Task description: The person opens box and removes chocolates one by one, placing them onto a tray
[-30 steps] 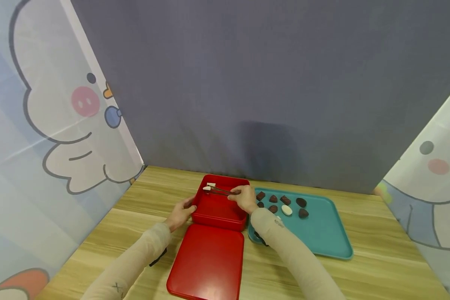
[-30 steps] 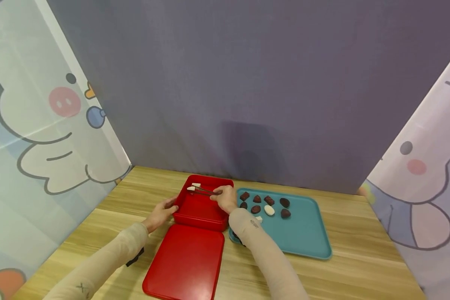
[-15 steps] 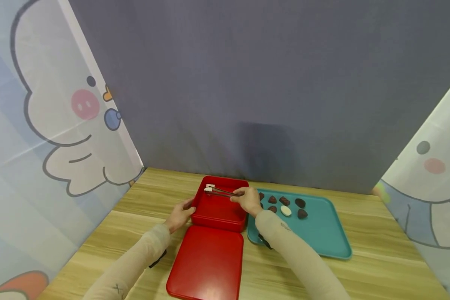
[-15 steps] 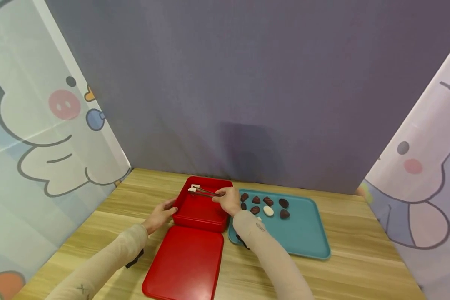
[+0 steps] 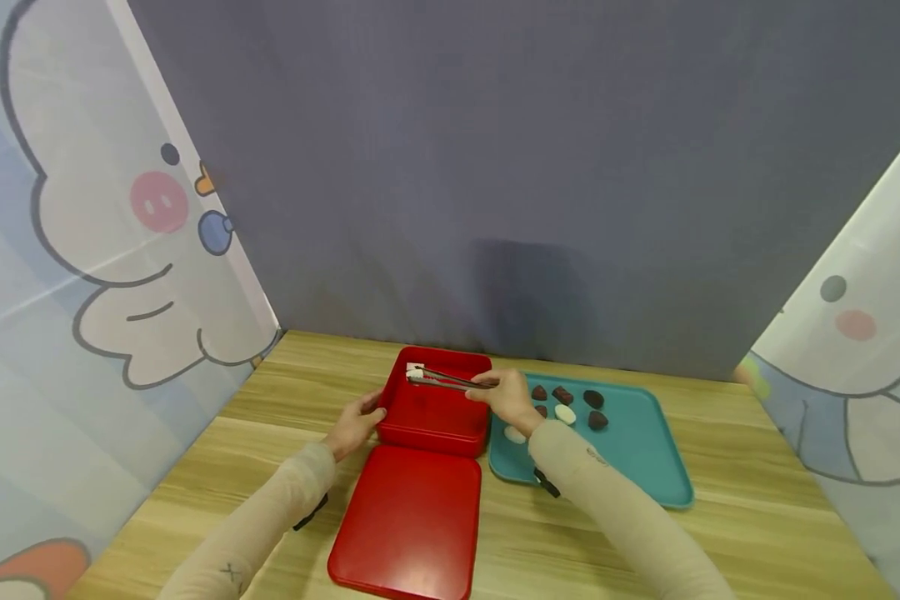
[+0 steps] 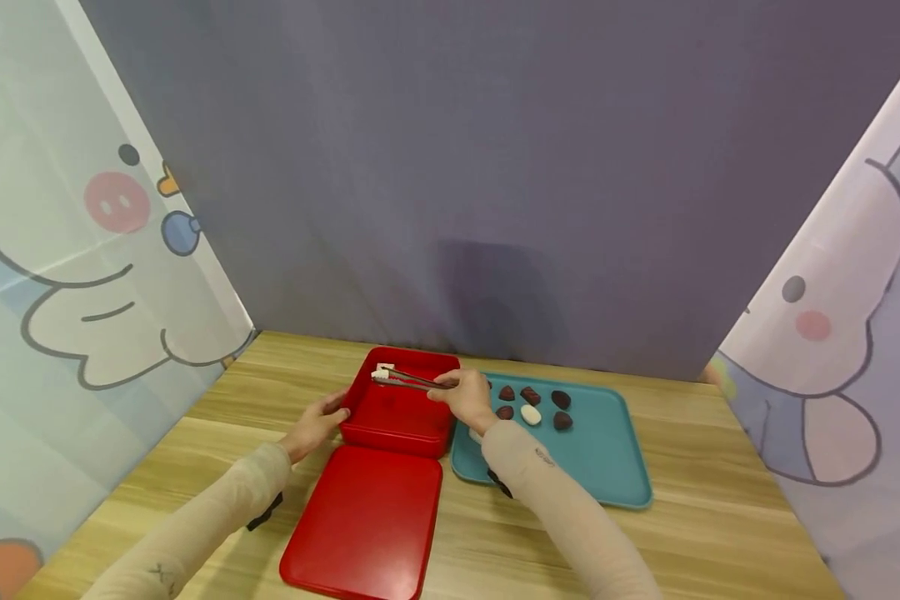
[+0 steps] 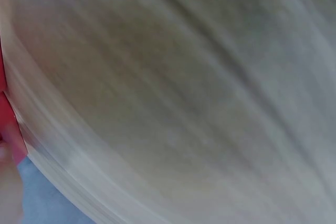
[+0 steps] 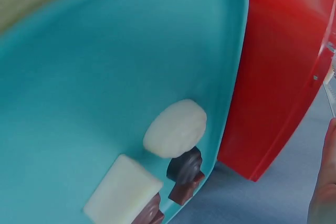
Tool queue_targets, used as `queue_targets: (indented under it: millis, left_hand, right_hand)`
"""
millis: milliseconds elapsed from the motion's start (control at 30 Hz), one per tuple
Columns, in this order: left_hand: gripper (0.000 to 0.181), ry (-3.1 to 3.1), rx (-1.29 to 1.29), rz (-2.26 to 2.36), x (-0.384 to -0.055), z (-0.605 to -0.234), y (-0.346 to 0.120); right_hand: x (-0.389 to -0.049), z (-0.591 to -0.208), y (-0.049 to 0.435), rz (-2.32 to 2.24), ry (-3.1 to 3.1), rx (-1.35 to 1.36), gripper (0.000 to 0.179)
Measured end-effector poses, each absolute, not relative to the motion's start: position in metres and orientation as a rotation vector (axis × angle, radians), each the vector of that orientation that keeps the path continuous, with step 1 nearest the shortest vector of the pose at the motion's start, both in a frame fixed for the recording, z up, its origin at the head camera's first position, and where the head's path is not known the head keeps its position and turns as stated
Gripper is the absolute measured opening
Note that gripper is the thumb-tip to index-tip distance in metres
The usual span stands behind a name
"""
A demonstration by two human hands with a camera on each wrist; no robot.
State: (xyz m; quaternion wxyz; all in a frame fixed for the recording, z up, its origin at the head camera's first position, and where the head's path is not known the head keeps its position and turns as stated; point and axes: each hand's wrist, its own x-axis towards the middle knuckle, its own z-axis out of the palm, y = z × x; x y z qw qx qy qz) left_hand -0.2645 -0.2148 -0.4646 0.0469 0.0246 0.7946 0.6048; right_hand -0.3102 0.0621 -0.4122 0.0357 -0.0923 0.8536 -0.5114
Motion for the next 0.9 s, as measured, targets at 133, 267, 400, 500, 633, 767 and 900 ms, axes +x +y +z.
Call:
queue_targets:
  millis: [133, 267, 400, 500, 633, 767, 900]
  left_hand:
    - [0.049, 2.416, 0.081, 1.851, -0.265, -0.464, -0.216]
    - [0.049, 2.431, 0.089, 1.832, -0.265, -0.464, -0.216]
    - [0.050, 2.411, 0.068, 1.828, -0.264, -0.464, -0.216]
    - [0.050, 2.410, 0.067, 1.814, -0.261, -0.464, -0.216]
    - [0.050, 2.412, 0.078, 1.812, -0.259, -0.463, -0.217]
    - [0.050, 2.406, 0.080, 1.809, -0.260, -0.464, -0.217]
    - [0.050, 2.415, 0.068, 1.805, -0.264, -0.464, -0.216]
  right_hand:
    - [-0.302, -0.406, 0.072, -1.575, 2.597, -0.281, 0.024]
    - [-0.295, -0.405, 0.083, -1.599, 2.566, -0.292, 0.023]
    - [-0.289, -0.405, 0.095, -1.600, 2.560, -0.275, 0.021]
    - [-0.286, -0.405, 0.104, -1.593, 2.560, -0.271, 0.021]
    - [-0.283, -0.405, 0.116, -1.595, 2.560, -0.278, 0.023]
    - [-0.279, -0.405, 0.129, -1.549, 2.610, -0.288, 0.021]
    - [-0.277, -0.405, 0.142, -1.531, 2.617, -0.281, 0.022]
